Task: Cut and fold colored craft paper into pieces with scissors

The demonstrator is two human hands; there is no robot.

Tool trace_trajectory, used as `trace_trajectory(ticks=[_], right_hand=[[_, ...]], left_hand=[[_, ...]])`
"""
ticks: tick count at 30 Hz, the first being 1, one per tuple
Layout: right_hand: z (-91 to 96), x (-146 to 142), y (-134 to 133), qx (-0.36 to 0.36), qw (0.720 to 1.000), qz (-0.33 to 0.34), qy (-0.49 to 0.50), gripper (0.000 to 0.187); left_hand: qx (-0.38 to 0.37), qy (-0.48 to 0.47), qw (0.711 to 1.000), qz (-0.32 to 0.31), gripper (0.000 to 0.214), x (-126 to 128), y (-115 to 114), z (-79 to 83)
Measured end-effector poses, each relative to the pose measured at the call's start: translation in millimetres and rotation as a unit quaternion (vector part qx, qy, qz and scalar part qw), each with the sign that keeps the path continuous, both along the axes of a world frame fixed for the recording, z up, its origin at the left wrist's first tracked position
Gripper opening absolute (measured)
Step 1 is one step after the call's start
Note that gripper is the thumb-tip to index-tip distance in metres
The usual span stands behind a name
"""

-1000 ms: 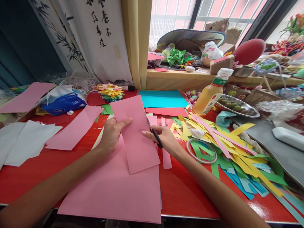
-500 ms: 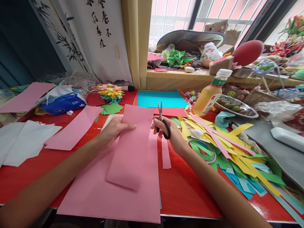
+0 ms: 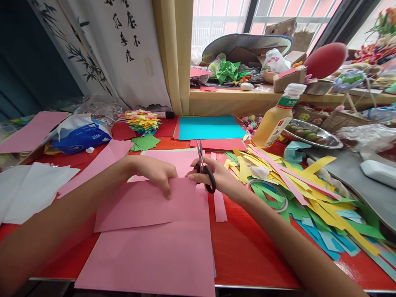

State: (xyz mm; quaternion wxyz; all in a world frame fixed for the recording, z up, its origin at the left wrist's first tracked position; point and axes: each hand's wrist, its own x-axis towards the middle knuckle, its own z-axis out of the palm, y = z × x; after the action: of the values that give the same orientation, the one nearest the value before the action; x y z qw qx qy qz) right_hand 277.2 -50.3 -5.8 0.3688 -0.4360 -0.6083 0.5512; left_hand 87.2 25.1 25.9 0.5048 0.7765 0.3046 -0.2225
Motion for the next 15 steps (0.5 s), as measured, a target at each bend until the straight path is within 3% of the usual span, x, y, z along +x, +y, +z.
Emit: trace_trajectory(ticks=[4, 7, 12, 15], right_hand=[[-1.0, 0.1, -1.9, -0.020, 0.997, 0.053, -0.052, 0.029], [-2.7, -1.0, -2.9, -0.016, 0.996, 0.052, -0.071, 0.022], [-7.4, 1.8, 3.7, 0.020, 0.999, -0.029, -0.020, 0.020], [-10.1, 6.0, 9.0, 0.039, 0.996, -0.085, -0.001, 0.020]], left_hand=[[-0.017, 0.035, 0.997, -0.067, 0.013, 19.3, -1.6, 0.9], [0.023, 0.044, 0.996, -0.078, 0.012, 27.7, -2.1, 3.3], [0.167, -0.037, 0.985, -0.004, 0.012, 11.9, 10.8, 21.8], [0.291, -0.058, 0.953, 0.057, 0.013, -15.7, 22.4, 40.2]])
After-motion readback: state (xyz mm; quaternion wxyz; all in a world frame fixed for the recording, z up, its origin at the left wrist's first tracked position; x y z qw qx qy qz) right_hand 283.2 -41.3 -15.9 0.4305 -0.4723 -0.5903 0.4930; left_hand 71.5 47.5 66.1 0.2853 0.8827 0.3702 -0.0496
